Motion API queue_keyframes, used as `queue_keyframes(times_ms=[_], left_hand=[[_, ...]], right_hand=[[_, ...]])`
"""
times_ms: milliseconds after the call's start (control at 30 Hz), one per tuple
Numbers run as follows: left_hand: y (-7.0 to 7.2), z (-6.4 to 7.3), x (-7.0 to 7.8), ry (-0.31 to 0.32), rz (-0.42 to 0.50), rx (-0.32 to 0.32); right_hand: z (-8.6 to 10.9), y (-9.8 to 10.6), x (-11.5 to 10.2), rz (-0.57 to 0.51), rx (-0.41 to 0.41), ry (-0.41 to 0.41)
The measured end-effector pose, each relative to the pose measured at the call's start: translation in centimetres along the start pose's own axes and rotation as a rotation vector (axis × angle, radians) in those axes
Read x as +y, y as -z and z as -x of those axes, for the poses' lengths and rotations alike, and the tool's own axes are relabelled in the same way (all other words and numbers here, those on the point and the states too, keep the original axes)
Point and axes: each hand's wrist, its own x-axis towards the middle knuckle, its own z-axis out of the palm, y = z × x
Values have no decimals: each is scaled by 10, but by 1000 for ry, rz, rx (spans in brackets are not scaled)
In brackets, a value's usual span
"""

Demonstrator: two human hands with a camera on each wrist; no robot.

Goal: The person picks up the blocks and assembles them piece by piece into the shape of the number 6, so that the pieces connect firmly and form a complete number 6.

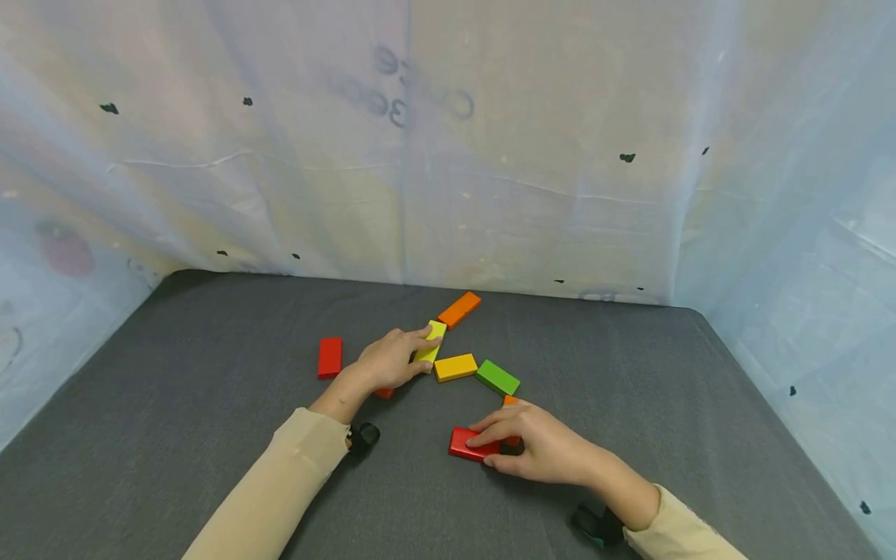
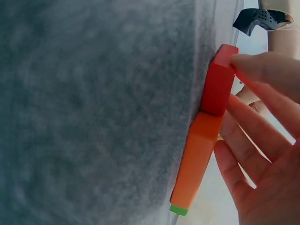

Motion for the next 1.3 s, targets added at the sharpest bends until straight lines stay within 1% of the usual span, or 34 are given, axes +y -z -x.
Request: queue_keyframes(times_ms=[267,800,1000,1100,1300], left_hand=[[0,-1,-1,5,1,-1],[0,-1,0,6,12,2],[0,0,0,16,7,-5],[0,0,0,11,10,-5],[0,0,0,-4,12,1]], right_hand=[[1,0,3,-14,3,11],[-1,0,3,-34,-16,16],[0,0,4,-44,11,28],[2,2,5,-55,42,7],[8,8,11,-27,116,-92]])
